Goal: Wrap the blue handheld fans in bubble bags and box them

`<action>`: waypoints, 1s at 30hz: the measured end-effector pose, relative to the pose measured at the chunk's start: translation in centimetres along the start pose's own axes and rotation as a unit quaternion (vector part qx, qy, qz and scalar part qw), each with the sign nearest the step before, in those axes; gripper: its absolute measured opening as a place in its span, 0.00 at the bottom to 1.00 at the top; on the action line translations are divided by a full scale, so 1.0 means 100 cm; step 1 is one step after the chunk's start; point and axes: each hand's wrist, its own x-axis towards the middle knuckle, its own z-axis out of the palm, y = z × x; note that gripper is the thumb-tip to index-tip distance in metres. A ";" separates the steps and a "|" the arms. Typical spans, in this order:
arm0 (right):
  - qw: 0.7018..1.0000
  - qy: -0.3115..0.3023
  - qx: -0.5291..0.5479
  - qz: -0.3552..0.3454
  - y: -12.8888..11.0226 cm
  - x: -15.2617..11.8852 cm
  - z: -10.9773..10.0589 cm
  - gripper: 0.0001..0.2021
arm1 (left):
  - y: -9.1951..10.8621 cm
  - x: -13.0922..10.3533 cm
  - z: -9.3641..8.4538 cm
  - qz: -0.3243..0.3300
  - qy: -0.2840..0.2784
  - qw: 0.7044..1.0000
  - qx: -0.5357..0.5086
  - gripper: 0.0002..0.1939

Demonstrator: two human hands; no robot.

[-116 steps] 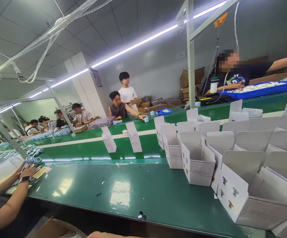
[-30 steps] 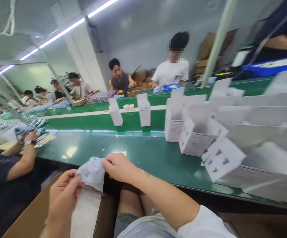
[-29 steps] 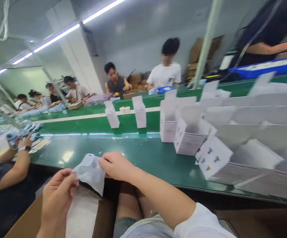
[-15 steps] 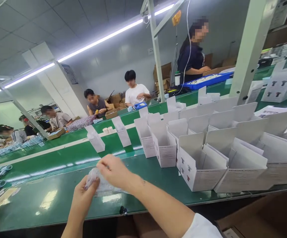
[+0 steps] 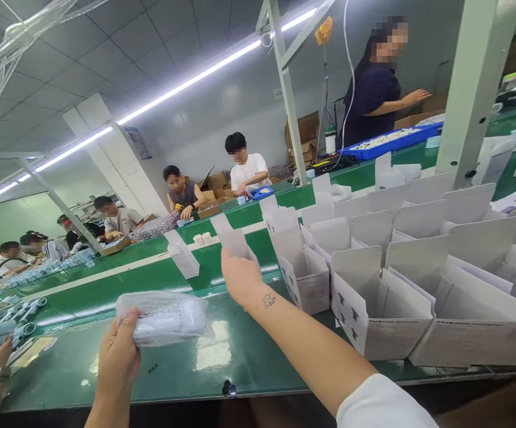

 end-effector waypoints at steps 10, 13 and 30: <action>0.960 0.093 0.136 -0.227 -0.001 -0.043 0.010 0.31 | 0.030 -0.005 -0.002 0.083 0.061 0.994 -0.043 0.17; 0.958 0.082 0.183 -0.204 0.035 -0.020 -0.010 0.33 | 0.033 -0.004 0.004 0.102 0.048 0.993 -0.040 0.17; 0.891 -0.076 0.377 -0.240 0.050 0.013 0.043 0.34 | 0.043 0.031 0.069 0.489 -0.207 0.744 0.405 0.09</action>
